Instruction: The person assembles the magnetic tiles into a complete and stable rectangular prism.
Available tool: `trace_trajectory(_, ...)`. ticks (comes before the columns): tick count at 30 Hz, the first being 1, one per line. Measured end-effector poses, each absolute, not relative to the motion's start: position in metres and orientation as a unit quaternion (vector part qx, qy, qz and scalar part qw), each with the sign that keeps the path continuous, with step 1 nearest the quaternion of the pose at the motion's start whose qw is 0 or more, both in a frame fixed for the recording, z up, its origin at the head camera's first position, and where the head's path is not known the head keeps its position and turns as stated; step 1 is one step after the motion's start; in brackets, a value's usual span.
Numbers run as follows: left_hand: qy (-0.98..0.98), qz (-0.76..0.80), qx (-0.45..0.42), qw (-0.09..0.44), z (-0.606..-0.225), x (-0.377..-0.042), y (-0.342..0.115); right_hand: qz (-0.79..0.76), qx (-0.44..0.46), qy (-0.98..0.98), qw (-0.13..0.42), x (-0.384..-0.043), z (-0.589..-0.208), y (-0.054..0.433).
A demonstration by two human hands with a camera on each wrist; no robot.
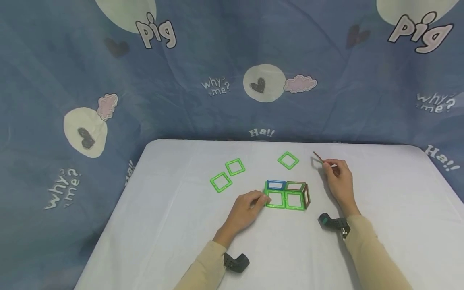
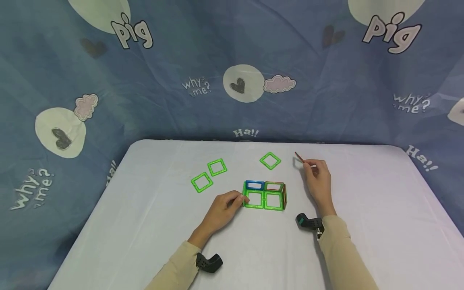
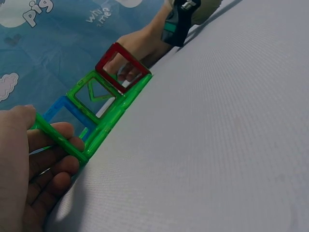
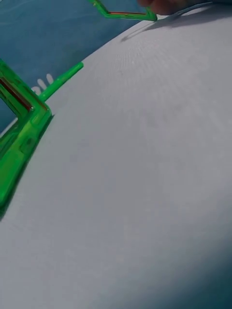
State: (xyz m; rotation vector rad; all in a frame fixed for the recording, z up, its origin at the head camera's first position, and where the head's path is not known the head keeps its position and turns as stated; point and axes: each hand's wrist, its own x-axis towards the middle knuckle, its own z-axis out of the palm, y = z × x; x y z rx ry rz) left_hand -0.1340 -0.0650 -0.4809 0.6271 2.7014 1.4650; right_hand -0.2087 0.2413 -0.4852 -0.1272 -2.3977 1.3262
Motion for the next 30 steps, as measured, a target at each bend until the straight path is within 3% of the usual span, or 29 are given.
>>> trace_trajectory(11, 0.86, 0.467, 0.203, -0.001, -0.481, -0.134, -0.066, 0.575, -0.068, -0.787, 0.215, -0.197, -0.466, 0.234)
trace_trajectory(30, 0.861, 0.463, 0.211, -0.01, -0.482, -0.134, -0.067, 0.58, -0.091, -0.787, 0.189, -0.171, -0.457, 0.224)
